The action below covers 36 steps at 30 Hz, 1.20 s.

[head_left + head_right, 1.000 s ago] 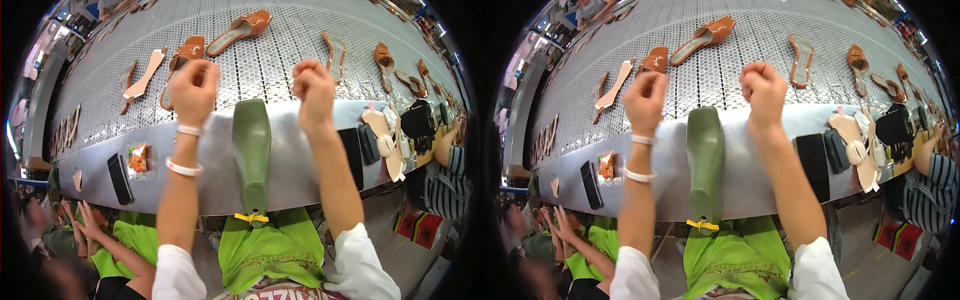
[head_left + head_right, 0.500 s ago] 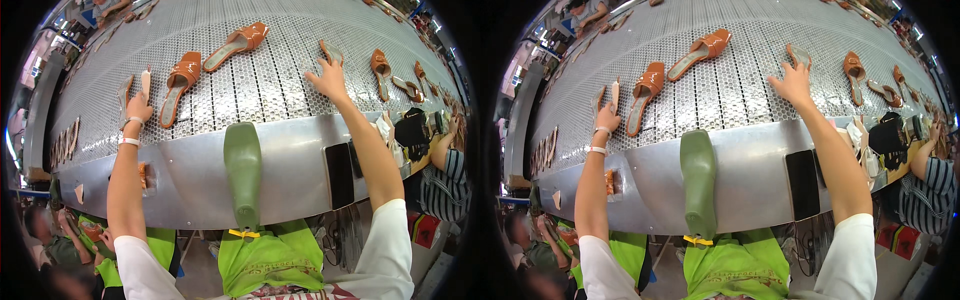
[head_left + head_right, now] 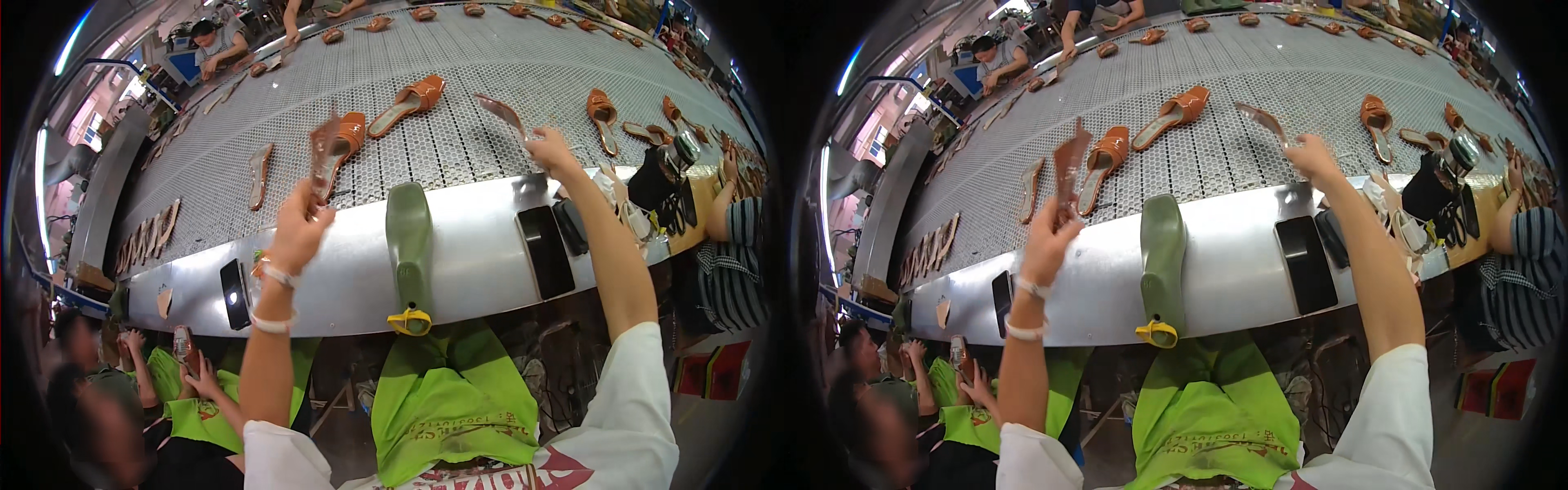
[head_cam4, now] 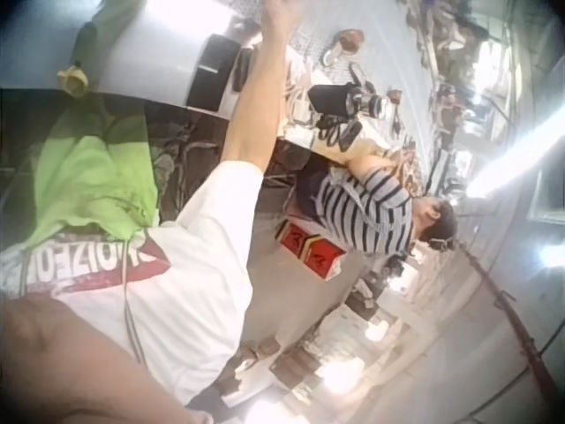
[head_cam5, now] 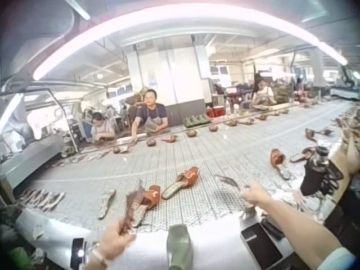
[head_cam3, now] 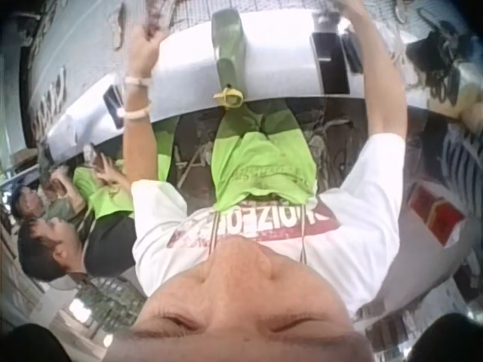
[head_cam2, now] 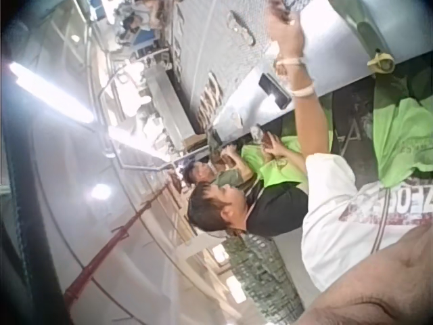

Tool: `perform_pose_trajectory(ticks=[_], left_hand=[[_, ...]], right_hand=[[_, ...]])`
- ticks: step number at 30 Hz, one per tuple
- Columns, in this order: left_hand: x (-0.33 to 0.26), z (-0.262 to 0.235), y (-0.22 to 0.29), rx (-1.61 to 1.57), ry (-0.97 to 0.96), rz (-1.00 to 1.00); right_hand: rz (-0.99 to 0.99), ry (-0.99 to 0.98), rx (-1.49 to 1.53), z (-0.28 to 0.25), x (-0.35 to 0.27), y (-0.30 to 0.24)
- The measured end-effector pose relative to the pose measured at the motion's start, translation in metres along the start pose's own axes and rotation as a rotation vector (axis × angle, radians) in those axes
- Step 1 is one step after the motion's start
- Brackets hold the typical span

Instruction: The person assembles brown slipper sandals by attaching straps to green shoe lasts. They repeatedly pick up a strap, align it with the sole, and press it into place, then remove the finished slipper from the last and place it on the table. The process is repeated for multiple units.

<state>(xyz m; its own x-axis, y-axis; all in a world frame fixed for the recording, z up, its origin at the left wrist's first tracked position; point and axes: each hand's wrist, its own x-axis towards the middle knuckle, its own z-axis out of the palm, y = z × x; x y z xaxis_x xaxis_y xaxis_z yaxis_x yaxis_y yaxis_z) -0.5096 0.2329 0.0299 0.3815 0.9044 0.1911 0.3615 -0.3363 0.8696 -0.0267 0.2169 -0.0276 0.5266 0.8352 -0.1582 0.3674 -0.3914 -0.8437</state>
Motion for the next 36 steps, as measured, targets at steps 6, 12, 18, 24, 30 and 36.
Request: perform_pose_trajectory(ticks=[6, 12, 18, 24, 30, 36], left_hand=[[-0.112, 0.066, 0.042, 0.037, 0.031, 0.014], [-0.145, 0.107, 0.037, 0.116, 0.070, -0.217], [-0.172, 0.083, 0.014, -0.747, 0.163, -0.339], [-0.221, 0.102, 0.050, -0.291, 0.030, -0.075], [-0.259, 0.081, 0.003, -0.867, -0.160, -0.417], [-0.259, 0.106, -0.029, -1.006, -0.019, -0.614]], right_hand=[[-0.152, -0.420, 0.700, 0.040, -0.156, -0.047], [0.002, -0.780, 1.006, 0.078, -0.287, -0.033], [0.118, -0.638, 1.153, 0.109, -0.326, -0.011], [0.208, -0.453, 1.144, 0.141, -0.336, -0.028], [0.325, -0.676, 1.032, 0.137, -0.369, -0.006], [0.685, -0.806, 1.086, 0.153, -0.414, 0.030]])
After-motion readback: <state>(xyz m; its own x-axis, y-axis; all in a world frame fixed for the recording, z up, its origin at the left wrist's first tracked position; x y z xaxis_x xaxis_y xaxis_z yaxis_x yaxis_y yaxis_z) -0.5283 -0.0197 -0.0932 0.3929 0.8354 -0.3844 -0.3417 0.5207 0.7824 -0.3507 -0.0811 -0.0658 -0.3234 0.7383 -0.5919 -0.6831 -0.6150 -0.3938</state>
